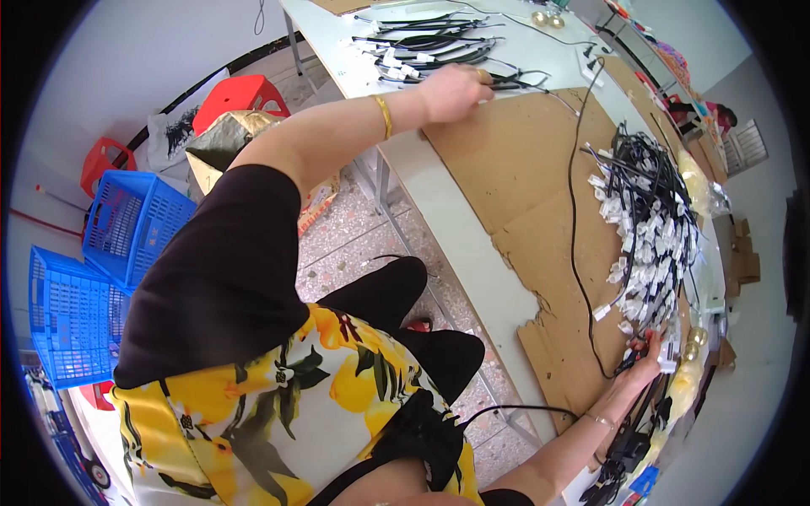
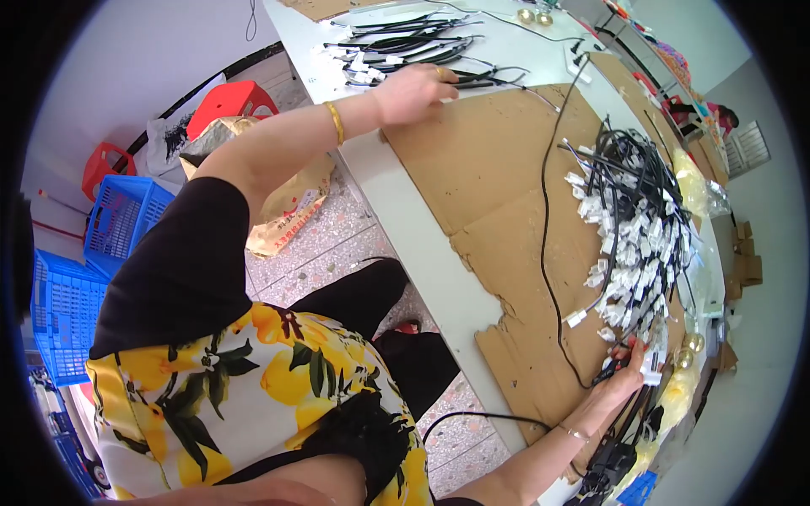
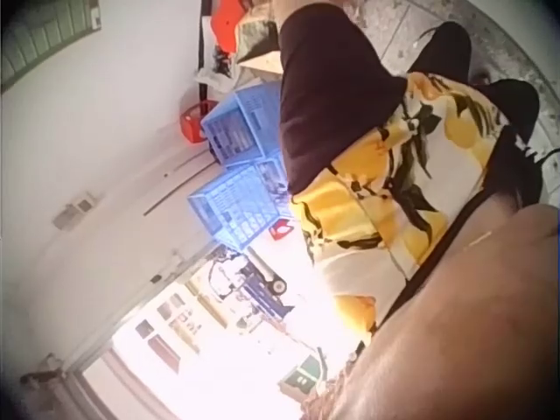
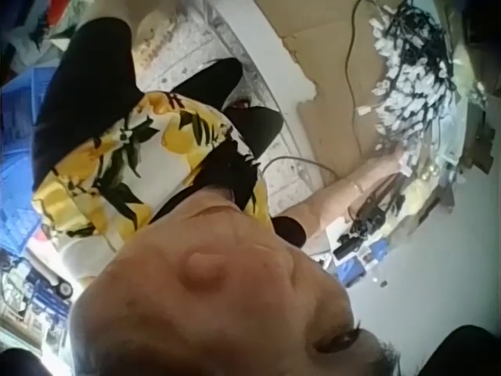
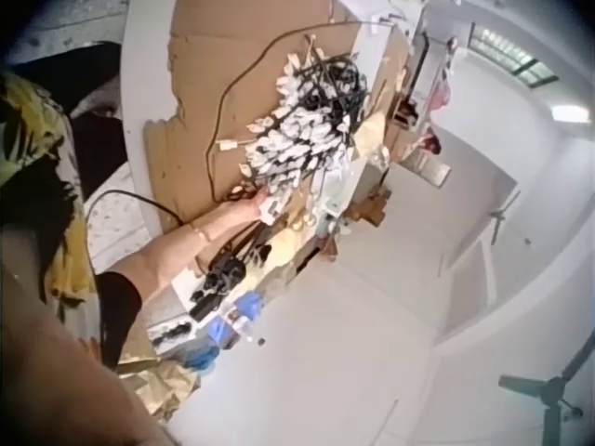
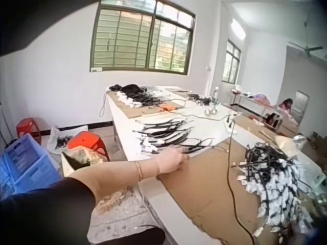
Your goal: Assembling electronic components by gluing wire bundles to plastic bases using a hot glue gun.
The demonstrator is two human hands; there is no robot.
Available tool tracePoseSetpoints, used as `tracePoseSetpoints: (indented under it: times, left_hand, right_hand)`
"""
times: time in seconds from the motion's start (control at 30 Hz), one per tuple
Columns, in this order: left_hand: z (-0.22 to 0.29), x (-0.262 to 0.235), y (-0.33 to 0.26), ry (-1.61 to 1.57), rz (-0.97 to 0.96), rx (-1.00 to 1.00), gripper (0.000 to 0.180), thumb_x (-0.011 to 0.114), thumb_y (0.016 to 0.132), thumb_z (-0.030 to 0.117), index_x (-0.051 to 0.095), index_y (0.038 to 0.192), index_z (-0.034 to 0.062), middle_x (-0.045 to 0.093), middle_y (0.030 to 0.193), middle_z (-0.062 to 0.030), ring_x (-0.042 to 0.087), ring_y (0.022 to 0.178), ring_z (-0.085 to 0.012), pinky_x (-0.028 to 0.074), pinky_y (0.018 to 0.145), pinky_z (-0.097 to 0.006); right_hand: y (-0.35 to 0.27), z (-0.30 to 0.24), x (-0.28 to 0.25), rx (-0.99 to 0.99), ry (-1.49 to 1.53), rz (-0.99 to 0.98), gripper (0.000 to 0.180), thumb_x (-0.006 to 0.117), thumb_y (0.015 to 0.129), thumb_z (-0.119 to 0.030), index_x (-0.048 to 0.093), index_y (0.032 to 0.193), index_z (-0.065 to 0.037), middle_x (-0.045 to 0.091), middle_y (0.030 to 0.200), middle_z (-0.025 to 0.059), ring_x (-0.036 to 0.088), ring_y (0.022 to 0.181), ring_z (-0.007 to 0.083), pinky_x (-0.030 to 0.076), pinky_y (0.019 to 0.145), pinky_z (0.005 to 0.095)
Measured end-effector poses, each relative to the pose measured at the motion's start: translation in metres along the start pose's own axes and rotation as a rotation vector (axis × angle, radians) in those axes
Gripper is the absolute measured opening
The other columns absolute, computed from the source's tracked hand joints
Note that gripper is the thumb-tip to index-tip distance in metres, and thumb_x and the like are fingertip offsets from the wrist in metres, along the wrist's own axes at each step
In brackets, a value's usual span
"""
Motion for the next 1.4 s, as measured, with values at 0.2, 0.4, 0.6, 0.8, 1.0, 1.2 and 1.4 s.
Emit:
tracePoseSetpoints:
  times: [0.2,0.4,0.6,0.8,1.0,1.2,1.4]
  left_hand:
    - [0.103,-0.023,-0.017,-0.42,-0.011,0.107,0.027,0.06,0.071,0.006,0.059,0.098,0.0074,0.054,0.112,-0.0092,0.057,0.091,-0.0289,0.047,0.076,-0.036]
    - [0.162,-0.037,-0.017,-0.68,-0.003,-0.012,0.02,0.06,0.075,0.008,0.061,0.095,0.0064,0.058,0.108,-0.0094,0.058,0.085,-0.0274,0.047,0.072,-0.033]
    - [0.207,-0.041,-0.001,-0.811,-0.117,-0.129,0.019,0.06,0.077,0.008,0.062,0.096,0.0053,0.06,0.104,-0.0084,0.059,0.08,-0.024,0.046,0.071,-0.029]
    - [0.227,-0.027,0.033,-0.802,-0.066,-0.098,0.019,0.06,0.079,0.016,0.062,0.093,0.0032,0.064,0.089,-0.0099,0.058,0.07,-0.0214,0.046,0.066,-0.03]
    - [0.211,-0.019,0.086,-0.665,-0.163,-0.289,0.02,0.06,0.08,0.018,0.063,0.092,0.0013,0.062,0.074,-0.0127,0.057,0.065,-0.0199,0.046,0.064,-0.03]
    - [0.184,0.036,0.167,-0.712,0.098,-0.161,0.025,0.058,0.081,0.022,0.061,0.097,0.0034,0.062,0.073,-0.0123,0.057,0.065,-0.0191,0.046,0.063,-0.03]
    - [0.176,0.071,0.249,-0.565,0.151,-0.276,0.032,0.055,0.083,0.021,0.055,0.113,0.0107,0.064,0.087,-0.0123,0.061,0.073,-0.0194,0.047,0.064,-0.03]
  right_hand:
    - [0.024,0.017,-0.011,-0.029,0.013,0.023,0.023,0.063,0.077,-0.017,0.062,0.092,0.001,0.063,0.085,0.0085,0.057,0.066,0.0169,0.048,0.061,0.0276]
    - [0.0,-0.007,0.006,-0.125,0.16,-0.056,0.014,0.061,0.077,-0.008,0.056,0.089,-0.001,0.06,0.072,0.007,0.05,0.052,0.0109,0.046,0.049,0.0259]
    - [-0.006,-0.012,0.004,-0.14,0.211,-0.053,0.015,0.061,0.076,-0.007,0.055,0.088,-0.002,0.061,0.071,0.0078,0.049,0.049,0.0098,0.044,0.047,0.0249]
    - [-0.007,-0.015,0.005,-0.143,0.239,-0.049,0.015,0.062,0.075,-0.007,0.056,0.087,-0.001,0.061,0.07,0.0084,0.048,0.047,0.0094,0.045,0.046,0.0255]
    - [-0.007,-0.016,0.006,-0.139,0.247,-0.027,0.013,0.062,0.076,-0.009,0.057,0.083,0.0,0.061,0.068,0.0083,0.047,0.046,0.0091,0.044,0.046,0.0257]
    - [-0.001,-0.008,0.008,-0.102,0.255,-0.021,0.013,0.061,0.077,-0.01,0.057,0.085,0.0,0.06,0.069,0.0083,0.047,0.048,0.0102,0.044,0.048,0.0266]
    - [0.001,-0.005,0.011,-0.084,0.255,0.001,0.009,0.061,0.075,-0.008,0.057,0.075,0.0,0.054,0.057,0.0046,0.048,0.046,0.0116,0.045,0.051,0.0262]
Point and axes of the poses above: each hand's wrist, its own y-axis towards the middle knuckle, its own x-axis out of the palm, z = x × y, the point moved 2 cm from there along y, towards the middle knuckle
